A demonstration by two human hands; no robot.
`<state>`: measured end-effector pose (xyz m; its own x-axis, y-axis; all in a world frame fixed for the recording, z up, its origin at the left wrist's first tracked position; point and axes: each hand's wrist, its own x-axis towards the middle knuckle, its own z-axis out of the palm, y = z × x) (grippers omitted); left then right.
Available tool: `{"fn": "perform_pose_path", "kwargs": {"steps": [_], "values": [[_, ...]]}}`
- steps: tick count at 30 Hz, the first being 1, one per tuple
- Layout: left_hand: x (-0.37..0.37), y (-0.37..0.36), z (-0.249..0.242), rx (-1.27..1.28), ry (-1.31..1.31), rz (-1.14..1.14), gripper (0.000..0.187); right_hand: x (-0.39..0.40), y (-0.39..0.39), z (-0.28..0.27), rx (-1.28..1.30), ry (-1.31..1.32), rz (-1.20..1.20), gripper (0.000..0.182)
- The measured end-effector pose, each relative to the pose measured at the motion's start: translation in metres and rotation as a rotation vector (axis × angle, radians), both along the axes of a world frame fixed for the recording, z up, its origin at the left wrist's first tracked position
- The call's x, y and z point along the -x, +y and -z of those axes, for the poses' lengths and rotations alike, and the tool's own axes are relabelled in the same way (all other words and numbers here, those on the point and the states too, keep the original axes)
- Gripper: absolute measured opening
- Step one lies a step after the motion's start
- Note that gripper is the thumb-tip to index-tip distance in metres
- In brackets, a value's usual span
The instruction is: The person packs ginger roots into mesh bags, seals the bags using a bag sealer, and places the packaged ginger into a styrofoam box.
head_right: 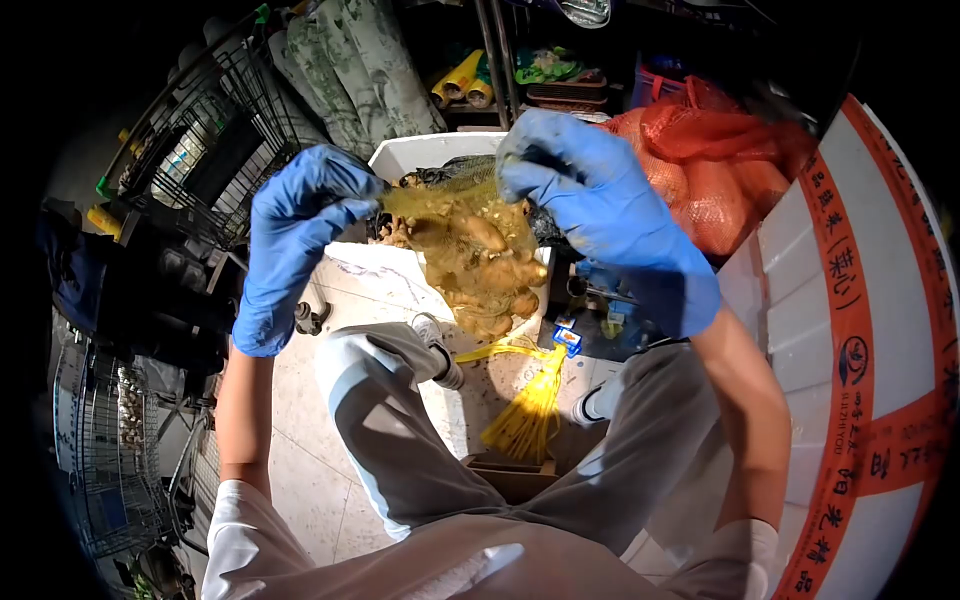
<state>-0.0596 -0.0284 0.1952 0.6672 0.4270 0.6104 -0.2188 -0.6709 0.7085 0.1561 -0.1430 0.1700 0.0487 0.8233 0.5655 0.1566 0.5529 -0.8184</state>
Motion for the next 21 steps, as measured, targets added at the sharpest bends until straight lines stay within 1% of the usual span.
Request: {"fn": "perform_pose_path", "kwargs": {"steps": [2, 3, 4, 6, 7, 8, 10, 11, 12, 13, 14, 16, 17, 18, 20, 21], "values": [[0.003, 0.006, -0.002, -0.401, 0.127, -0.111, 0.010, -0.003, 0.007, 0.009, -0.076, -0.327, 0.108, 0.005], [0.000, 0.006, -0.001, -0.217, 0.062, -0.086, 0.010, 0.001, 0.006, 0.005, 0.005, -0.127, 0.029, 0.006], [0.002, 0.007, 0.000, -0.001, -0.018, -0.069, 0.010, 0.001, 0.008, 0.004, 0.004, -0.126, 0.028, 0.006], [0.000, 0.000, 0.002, 0.196, -0.130, -0.091, 0.009, -0.001, 0.013, 0.005, -0.014, -0.030, -0.021, 0.009], [0.001, 0.004, 0.005, 0.090, -0.066, -0.113, 0.007, 0.002, 0.015, 0.005, -0.012, -0.083, 0.013, 0.010], [0.002, 0.010, 0.009, -0.019, -0.002, -0.134, 0.005, 0.003, 0.017, 0.006, -0.015, -0.083, 0.015, 0.010], [0.007, 0.018, 0.018, -0.058, 0.001, -0.144, 0.008, 0.007, 0.018, 0.007, -0.133, -0.269, 0.113, 0.010], [0.011, 0.026, 0.023, 0.172, -0.215, -0.142, 0.013, 0.010, 0.015, 0.004, -0.023, -0.227, 0.134, 0.011], [0.016, 0.033, 0.029, 0.405, -0.429, -0.136, 0.017, 0.010, 0.016, 0.004, -0.023, -0.227, 0.134, 0.011], [0.018, 0.038, 0.037, 0.494, -0.507, -0.042, 0.023, 0.009, 0.017, 0.005, -0.059, -0.277, 0.127, 0.012], [0.017, 0.039, 0.050, 0.483, -0.424, -0.031, 0.031, 0.009, 0.018, 0.007, -0.095, -0.328, 0.121, 0.013], [0.012, 0.033, 0.083, 0.500, -0.115, -0.020, 0.043, 0.007, 0.018, 0.013, -0.083, -0.342, 0.108, 0.012], [0.008, 0.026, 0.093, 0.551, -0.022, 0.009, 0.049, 0.005, 0.018, 0.016, -0.071, -0.356, 0.096, 0.012], [0.002, 0.016, 0.095, 0.603, 0.071, 0.037, 0.055, 0.004, 0.016, 0.017, -0.068, -0.360, 0.094, 0.012], [-0.010, 0.002, 0.086, 0.510, 0.184, -0.011, 0.065, 0.002, 0.011, 0.020, -0.061, -0.381, 0.133, 0.010], [-0.019, 0.000, 0.082, 0.499, 0.192, 0.022, 0.067, 0.001, 0.008, 0.020, -0.055, -0.384, 0.131, 0.010]]}}
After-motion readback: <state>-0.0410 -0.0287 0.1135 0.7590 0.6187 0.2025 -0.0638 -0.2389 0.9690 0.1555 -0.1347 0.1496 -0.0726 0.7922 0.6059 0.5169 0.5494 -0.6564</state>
